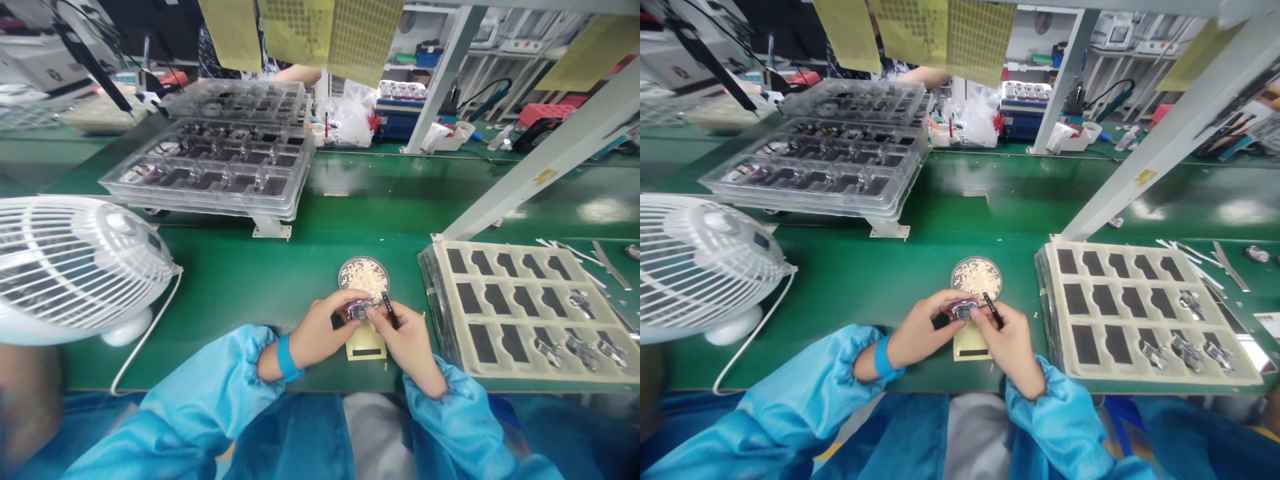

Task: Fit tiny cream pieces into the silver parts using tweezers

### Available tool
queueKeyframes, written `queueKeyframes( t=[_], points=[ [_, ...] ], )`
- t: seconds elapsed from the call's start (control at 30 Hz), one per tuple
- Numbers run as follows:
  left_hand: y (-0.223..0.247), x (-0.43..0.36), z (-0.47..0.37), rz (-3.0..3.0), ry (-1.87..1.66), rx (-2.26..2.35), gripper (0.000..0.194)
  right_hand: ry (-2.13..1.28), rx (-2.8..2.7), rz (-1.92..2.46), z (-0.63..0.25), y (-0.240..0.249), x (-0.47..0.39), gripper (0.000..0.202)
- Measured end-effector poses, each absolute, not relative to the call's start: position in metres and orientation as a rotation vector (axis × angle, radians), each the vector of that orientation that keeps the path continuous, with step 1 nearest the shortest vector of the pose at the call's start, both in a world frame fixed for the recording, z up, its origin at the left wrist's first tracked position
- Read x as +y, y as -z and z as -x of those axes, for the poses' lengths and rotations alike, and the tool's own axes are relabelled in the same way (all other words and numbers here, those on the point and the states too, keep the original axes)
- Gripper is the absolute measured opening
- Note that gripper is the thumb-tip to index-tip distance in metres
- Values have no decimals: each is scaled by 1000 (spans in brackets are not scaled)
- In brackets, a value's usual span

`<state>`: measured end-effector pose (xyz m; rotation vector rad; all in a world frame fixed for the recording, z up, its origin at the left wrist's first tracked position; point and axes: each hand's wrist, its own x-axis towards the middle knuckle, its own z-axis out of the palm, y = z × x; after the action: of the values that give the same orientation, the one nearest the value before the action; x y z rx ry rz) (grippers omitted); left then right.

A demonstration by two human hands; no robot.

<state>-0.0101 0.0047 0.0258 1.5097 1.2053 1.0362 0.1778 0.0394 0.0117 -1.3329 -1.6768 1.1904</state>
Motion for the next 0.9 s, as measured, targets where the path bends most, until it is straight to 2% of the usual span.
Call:
queueKeyframes(
  t=[0.17,0.3,0.5,0.9],
  points=[
    [-26,4,10,-1466,-1018,1238,39,-1158,-1688,1347,-178,-4,39,35],
    [-31,5,9,-1282,-1061,1115,37,-1151,-1654,1273,-176,0,38,26],
    [-32,7,8,-1131,-1096,991,43,-1303,-1530,1093,-174,-4,38,27],
    [-34,6,8,-1091,-1076,934,43,-1194,-1538,1101,-181,-1,35,25]
  ],
)
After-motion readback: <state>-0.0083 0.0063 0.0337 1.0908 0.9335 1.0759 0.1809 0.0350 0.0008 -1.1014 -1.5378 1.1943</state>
